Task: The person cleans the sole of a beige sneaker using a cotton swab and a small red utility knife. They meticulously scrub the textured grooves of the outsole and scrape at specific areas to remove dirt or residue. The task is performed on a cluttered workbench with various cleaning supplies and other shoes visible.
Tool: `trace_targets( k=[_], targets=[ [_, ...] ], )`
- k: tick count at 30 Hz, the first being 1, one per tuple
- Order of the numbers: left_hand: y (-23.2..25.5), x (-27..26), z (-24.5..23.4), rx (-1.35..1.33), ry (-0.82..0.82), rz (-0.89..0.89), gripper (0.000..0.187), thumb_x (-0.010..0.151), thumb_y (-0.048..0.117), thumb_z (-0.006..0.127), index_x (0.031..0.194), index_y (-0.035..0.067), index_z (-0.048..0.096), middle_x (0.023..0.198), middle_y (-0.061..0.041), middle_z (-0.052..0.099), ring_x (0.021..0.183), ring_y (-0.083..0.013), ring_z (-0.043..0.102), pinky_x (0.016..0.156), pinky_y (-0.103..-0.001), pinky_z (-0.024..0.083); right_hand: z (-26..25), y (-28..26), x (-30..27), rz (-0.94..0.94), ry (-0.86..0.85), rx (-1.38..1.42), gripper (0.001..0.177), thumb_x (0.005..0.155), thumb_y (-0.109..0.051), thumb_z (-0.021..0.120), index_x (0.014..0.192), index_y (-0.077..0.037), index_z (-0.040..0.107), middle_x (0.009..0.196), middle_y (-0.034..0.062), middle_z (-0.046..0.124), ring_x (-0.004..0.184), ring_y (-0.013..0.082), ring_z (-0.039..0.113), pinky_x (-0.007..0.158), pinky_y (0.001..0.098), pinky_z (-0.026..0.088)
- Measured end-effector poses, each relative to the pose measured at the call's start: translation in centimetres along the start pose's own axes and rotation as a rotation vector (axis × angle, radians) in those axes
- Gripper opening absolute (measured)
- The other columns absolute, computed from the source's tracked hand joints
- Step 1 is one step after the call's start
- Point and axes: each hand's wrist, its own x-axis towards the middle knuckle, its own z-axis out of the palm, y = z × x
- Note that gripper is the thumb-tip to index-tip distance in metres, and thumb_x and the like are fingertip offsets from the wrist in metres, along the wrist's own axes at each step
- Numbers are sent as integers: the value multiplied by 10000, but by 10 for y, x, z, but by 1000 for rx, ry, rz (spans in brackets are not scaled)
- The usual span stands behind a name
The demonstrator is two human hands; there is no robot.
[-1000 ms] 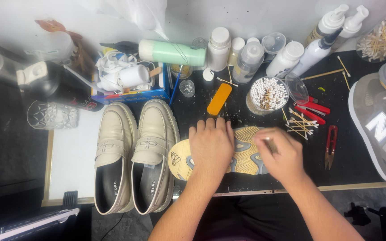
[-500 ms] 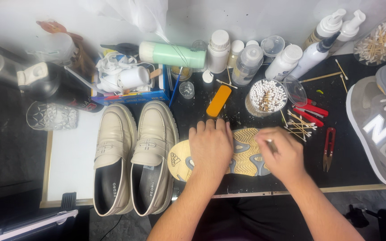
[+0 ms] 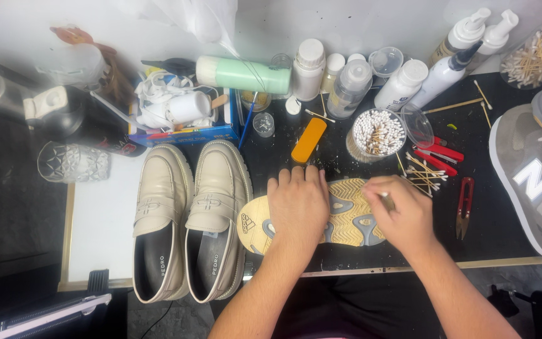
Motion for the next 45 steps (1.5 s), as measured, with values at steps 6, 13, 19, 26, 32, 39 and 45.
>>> trace_targets(
  k=[6, 13, 19, 26, 32, 39, 45],
  targets=[
    [0, 1, 0, 1, 16, 5, 262, 996, 244, 585, 815, 78, 676, 770, -102, 681, 749, -279, 617, 701, -432, 432, -1, 0, 2, 25, -4, -61, 72, 909, 18, 741, 956, 0, 690, 976, 110, 762, 877, 190, 758, 762, 293, 598],
    [-1, 2, -2, 0, 20, 9, 276, 1003, 245, 586, 805, 79, 680, 770, -101, 679, 748, -276, 617, 703, -428, 433, 3, -3, 2, 100, 19, 1, 81, 909, -1, 751, 974, -2, 702, 960, 106, 765, 841, 172, 760, 717, 284, 595],
    [0, 3, -3, 6, 3, 11, 280, 999, 249, 586, 800, 77, 680, 763, -106, 678, 747, -279, 617, 700, -429, 432, 0, -4, 4, 48, -16, 25, 66, 911, 21, 713, 967, -14, 710, 958, 93, 766, 869, 174, 767, 756, 284, 602],
    [-1, 1, -2, 8, 13, 9, 276, 999, 254, 580, 809, 80, 679, 773, -103, 680, 760, -278, 619, 711, -432, 433, 2, -5, 4, 50, -33, 67, 66, 895, 0, 732, 952, -14, 702, 938, 91, 766, 858, 158, 765, 740, 274, 596],
    [-1, 2, 0, -3, -4, -4, 285, 1006, 263, 578, 810, 82, 680, 778, -101, 680, 761, -278, 618, 710, -435, 431, 1, -3, 3, 6, -41, 92, 48, 908, 4, 723, 939, -21, 696, 951, 86, 766, 889, 154, 768, 770, 274, 606],
    [0, 2, 0, -3, -7, -6, 283, 1001, 262, 574, 813, 81, 683, 773, -101, 678, 771, -284, 621, 720, -438, 432, -1, -4, 3, 13, 7, 1, 72, 900, 4, 746, 959, -15, 711, 957, 91, 763, 874, 164, 755, 765, 283, 592],
    [-1, 2, 0, -3, -5, 5, 289, 1009, 257, 570, 812, 76, 680, 787, -108, 684, 768, -284, 620, 714, -437, 434, 0, -1, 2, 57, 11, 16, 81, 902, 7, 746, 976, -9, 718, 964, 105, 770, 867, 164, 759, 752, 274, 594]
  ],
)
